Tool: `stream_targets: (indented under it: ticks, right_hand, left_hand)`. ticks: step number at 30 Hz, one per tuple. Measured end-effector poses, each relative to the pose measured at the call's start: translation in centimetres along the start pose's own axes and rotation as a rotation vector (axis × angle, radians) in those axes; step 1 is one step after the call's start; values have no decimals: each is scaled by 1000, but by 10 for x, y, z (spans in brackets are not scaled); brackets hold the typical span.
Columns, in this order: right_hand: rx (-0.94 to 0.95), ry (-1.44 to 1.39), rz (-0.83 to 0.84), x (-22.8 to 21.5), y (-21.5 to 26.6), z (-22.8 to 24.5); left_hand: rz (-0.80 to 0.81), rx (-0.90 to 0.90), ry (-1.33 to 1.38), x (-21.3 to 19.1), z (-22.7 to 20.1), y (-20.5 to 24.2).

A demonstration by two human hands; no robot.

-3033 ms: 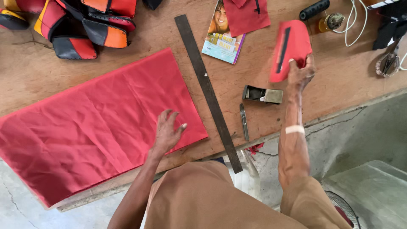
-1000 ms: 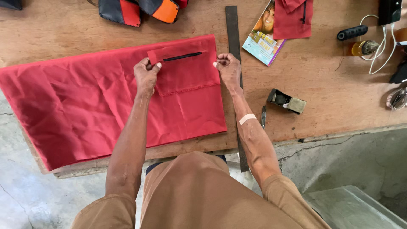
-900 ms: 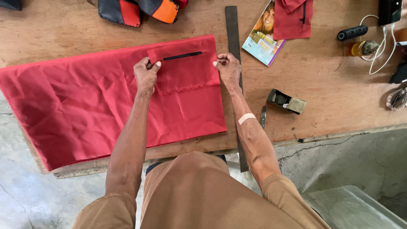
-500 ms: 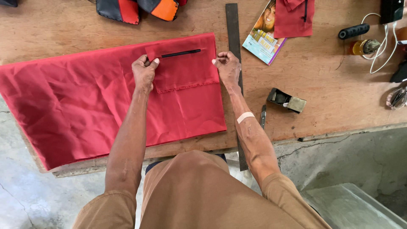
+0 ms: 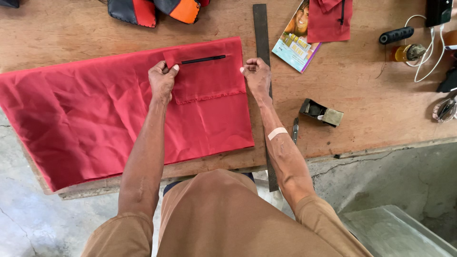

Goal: The person uses a long metal ruler and a small white marking tool to draw lines on red fabric and leather pieces laid out on a wooden table.

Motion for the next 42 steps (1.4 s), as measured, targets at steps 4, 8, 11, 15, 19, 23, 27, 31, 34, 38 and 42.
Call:
stream_targets:
  ticks: [4, 8, 11, 15, 19, 23, 27, 31, 34, 38, 42]
  right_hand:
    - [-82, 64, -41, -12, 8, 17]
    - [-276, 150, -113, -23, 28, 43]
    - [-341, 260, -31, -20, 39, 54]
    - [-544, 411, 97, -7, 45, 73]
    - [-598, 503, 168, -2, 40, 74]
    - [-525, 521, 194, 4, 34, 67]
    - [-532, 538, 191, 3, 34, 63]
    - [-532, 546, 190, 4, 34, 62]
    - [-544, 538, 187, 4, 35, 64]
    - [-579, 471, 157, -3, 39, 73]
    - [-404, 341, 35, -37, 61, 62]
  left_hand:
    - [-56, 43, -213, -3, -7, 0]
    - [-234, 152, -474, -8, -34, 22]
    - [-259, 576, -882, 7, -72, 60]
    - [-40, 601, -989, 15, -79, 77]
    - [51, 606, -1062, 21, -80, 79]
    - [84, 499, -1149, 22, -72, 73]
    - [87, 429, -1153, 20, -65, 70]
    - [89, 442, -1142, 19, -64, 68]
    - [88, 420, -1145, 20, -62, 68]
    - [85, 450, -1109, 20, -65, 71]
    - [54, 573, -1066, 13, -73, 78]
Point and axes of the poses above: each hand's wrist, its own y-axis away from the middle knuckle, its own x-axis out of the palm, z = x × y, the point moved 7 cm from there along -y, towards the middle knuckle
